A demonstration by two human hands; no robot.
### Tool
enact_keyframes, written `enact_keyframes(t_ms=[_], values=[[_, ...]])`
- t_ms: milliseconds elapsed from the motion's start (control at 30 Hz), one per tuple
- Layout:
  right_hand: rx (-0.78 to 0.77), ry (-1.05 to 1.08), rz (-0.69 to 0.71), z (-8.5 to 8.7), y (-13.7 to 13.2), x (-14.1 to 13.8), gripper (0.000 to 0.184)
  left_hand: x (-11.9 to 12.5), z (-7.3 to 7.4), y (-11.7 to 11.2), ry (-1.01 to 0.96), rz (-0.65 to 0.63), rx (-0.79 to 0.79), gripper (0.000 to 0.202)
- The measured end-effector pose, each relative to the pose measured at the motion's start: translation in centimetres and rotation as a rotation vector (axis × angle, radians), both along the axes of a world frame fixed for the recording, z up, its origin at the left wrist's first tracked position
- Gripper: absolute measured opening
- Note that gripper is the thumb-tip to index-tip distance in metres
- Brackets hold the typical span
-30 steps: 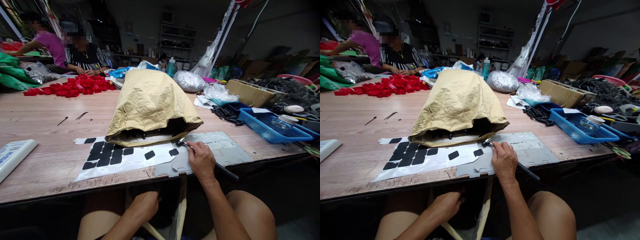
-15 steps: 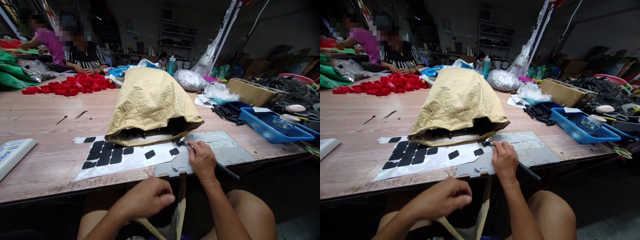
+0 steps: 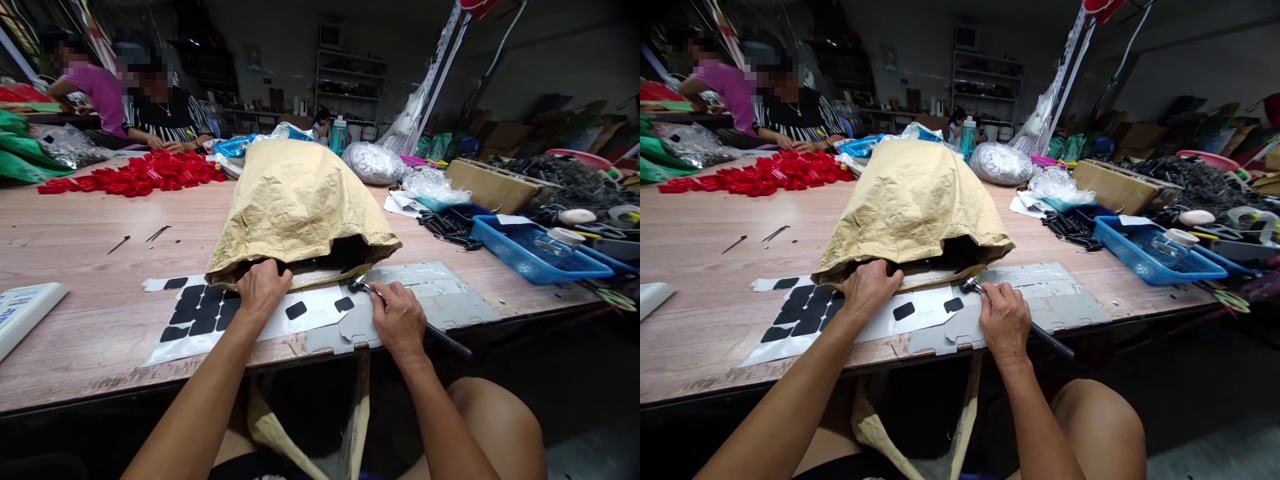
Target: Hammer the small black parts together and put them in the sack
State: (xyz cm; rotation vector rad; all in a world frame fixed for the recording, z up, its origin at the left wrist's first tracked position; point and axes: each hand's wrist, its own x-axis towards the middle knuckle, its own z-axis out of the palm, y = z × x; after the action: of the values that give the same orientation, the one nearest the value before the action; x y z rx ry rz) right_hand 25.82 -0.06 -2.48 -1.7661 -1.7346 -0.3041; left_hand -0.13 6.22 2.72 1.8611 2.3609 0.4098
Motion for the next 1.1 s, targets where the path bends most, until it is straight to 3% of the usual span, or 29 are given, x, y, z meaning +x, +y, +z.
enact_keyframes(t_ms=[167, 333, 400, 567, 867, 1000, 1100], values=[[-0.008, 0.000, -0.004, 0.0, 0.0, 0.0, 0.023, -1.0, 0.7, -2.8, -0.069, -0.111, 0.043, 0.022], [0.005, -0.003, -0.001, -0.2, 0.0, 0.1, 0.024, -0.6, -0.1, -5.8, -0.286, -0.583, 0.108, 0.015], [0.004, -0.002, 0.001, -0.2, 0.0, 0.1, 0.024, -0.2, -0.8, -6.2, -0.336, -0.668, 0.101, 0.012], [-0.007, -0.009, -0.008, -0.1, 0.0, 0.1, 0.024, 0.2, -2.0, -6.0, -0.401, -0.681, 0.154, 0.011], [-0.042, 0.010, 0.008, 0.1, 0.2, 0.4, 0.024, -0.2, -2.7, -5.7, -0.515, -0.684, 0.132, 0.012], [-0.015, 0.135, 0.089, 1.2, -0.6, 0.0, 0.028, -0.2, -2.8, -5.5, -0.526, -0.675, 0.117, 0.013], [0.054, 0.314, 0.226, 2.3, -2.0, -1.3, 0.030, -0.2, -2.7, -5.6, -0.528, -0.667, 0.107, 0.012]])
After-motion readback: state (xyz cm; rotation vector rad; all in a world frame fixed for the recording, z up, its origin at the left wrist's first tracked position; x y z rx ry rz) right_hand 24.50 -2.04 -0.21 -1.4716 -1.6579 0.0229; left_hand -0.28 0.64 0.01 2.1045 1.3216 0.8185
